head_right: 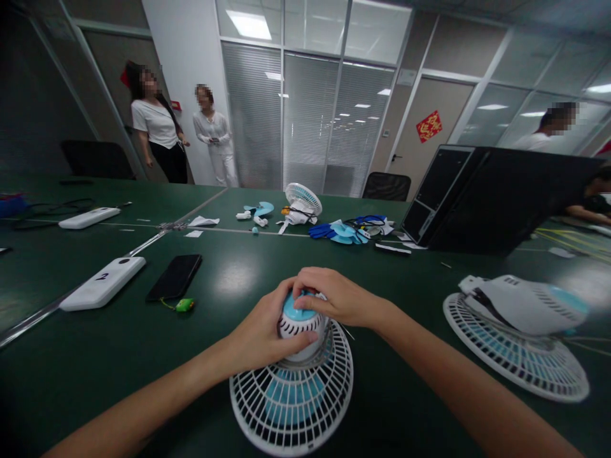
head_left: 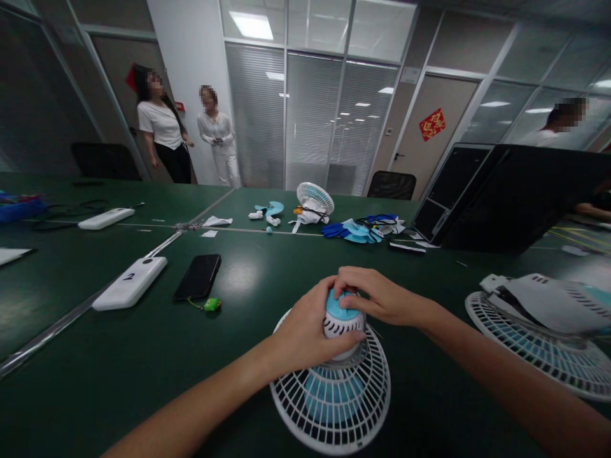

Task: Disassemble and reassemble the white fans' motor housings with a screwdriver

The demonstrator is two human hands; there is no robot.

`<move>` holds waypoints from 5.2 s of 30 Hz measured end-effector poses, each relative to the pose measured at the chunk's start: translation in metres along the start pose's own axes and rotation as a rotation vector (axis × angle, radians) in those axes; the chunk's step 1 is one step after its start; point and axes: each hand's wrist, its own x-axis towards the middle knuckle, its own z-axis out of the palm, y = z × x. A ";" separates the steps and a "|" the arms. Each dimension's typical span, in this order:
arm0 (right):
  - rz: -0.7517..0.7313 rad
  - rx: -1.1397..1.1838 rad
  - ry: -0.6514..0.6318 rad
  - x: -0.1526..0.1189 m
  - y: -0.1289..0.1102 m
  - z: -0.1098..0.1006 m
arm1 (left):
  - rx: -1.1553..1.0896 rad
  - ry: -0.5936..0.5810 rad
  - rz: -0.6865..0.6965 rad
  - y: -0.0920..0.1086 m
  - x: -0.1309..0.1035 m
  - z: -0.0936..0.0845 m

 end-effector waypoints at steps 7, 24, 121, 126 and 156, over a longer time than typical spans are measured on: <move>0.011 -0.067 0.040 0.000 0.000 0.005 | -0.029 -0.001 -0.010 0.000 0.000 0.001; 0.345 0.352 0.641 -0.028 0.022 0.031 | 0.056 0.022 -0.079 -0.001 -0.002 0.002; 0.779 -0.245 0.260 -0.193 0.064 -0.108 | -0.221 0.004 0.205 0.015 0.162 0.207; 0.861 -0.239 0.134 -0.190 0.064 -0.125 | -0.233 0.019 0.144 0.016 0.164 0.210; 0.860 -0.199 0.909 -0.190 0.033 -0.126 | -0.100 0.064 0.187 0.020 0.157 0.206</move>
